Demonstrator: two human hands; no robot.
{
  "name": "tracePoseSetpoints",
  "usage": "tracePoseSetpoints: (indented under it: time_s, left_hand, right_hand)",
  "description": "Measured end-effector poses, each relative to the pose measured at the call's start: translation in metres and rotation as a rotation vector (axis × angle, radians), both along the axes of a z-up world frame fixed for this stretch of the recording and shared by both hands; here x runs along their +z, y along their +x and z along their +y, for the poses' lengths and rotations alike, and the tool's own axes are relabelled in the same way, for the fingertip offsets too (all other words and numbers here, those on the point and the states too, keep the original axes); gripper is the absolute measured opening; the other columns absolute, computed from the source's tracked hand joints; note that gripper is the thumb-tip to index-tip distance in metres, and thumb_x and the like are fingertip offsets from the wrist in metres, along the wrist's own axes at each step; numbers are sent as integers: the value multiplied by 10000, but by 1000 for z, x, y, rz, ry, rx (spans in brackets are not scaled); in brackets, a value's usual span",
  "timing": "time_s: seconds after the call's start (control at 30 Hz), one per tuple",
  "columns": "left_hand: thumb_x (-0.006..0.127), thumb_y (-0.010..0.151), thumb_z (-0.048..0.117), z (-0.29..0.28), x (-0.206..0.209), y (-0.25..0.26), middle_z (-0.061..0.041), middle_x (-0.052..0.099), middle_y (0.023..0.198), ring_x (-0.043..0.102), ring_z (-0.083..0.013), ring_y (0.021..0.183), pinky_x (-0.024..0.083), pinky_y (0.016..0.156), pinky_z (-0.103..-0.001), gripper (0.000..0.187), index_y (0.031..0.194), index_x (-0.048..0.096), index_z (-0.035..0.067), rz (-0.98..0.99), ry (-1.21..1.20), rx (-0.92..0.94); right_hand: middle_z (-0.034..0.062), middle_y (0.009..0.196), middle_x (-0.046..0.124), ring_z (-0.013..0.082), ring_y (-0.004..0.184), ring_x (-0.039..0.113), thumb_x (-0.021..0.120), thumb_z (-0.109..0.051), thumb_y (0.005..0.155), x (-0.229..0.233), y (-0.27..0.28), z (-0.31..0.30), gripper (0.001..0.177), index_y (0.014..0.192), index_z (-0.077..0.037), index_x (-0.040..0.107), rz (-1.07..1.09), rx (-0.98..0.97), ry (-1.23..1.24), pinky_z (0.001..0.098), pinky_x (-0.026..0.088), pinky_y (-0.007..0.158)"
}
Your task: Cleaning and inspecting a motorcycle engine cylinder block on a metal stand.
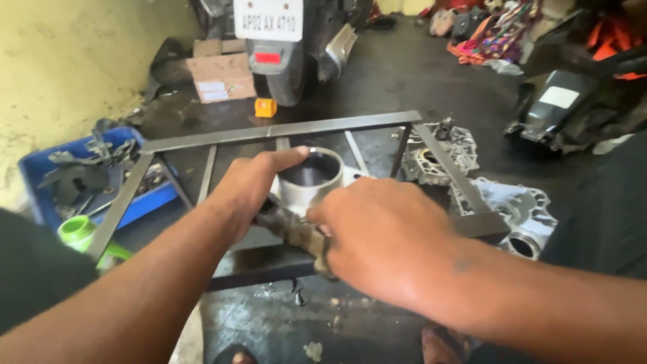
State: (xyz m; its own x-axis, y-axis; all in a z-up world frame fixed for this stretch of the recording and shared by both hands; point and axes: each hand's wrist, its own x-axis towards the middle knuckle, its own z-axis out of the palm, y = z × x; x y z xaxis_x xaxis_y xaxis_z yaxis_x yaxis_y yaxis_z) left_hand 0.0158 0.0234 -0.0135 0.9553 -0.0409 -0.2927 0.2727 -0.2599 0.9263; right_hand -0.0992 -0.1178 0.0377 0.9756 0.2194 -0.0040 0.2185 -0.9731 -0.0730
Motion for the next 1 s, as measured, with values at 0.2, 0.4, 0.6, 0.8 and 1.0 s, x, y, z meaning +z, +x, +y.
tracePoseSetpoints:
  time_s: [0.2, 0.4, 0.6, 0.8, 1.0]
  left_hand:
    - [651, 796, 476, 1, -6, 8, -162, 784, 1212, 714, -310, 1059, 490, 902, -423, 584, 1195, 754, 63, 59, -190, -104]
    - [672, 806, 464, 1, -14, 13, -169, 710, 1324, 627, -303, 1231, 424, 1041, -420, 606, 1228, 729, 33, -24, -136, -78]
    - [673, 781, 456, 1, -16, 15, -166, 678, 1378, 586, -300, 1295, 380, 1087, -417, 656, 1263, 714, 11, -40, -126, -48]
    - [667, 809, 444, -2, -13, 12, -177, 638, 1414, 558, -306, 1326, 372, 1103, -446, 645, 1291, 689, 16, 1, -141, -26]
    - [649, 808, 470, 0, -16, 14, -180, 695, 1414, 577, -307, 1332, 374, 1105, -430, 645, 1272, 735, 29, -15, -134, -85]
  right_hand:
    - [153, 943, 735, 362, 923, 729, 730, -311, 813, 13, 4, 13, 245, 969, -125, 764, 87, 9, -220, 487, 575, 825]
    - [73, 1008, 770, 330, 935, 742, 696, -179, 753, 3, 9, 3, 407, 1119, -341, 765, 24, 7, -126, 500, 572, 798]
    - [113, 1016, 748, 331, 979, 715, 666, -232, 845, 18, 9, 18, 306, 1141, -237, 740, 170, -26, -310, 484, 565, 832]
    - [113, 1020, 743, 341, 905, 736, 676, -208, 782, 4, 14, 3, 364, 1113, -329, 770, -10, 56, -222, 496, 573, 807]
    - [89, 984, 743, 336, 925, 727, 664, -220, 812, 5, 11, 12, 282, 1080, -250, 748, 44, 52, -262, 496, 571, 804]
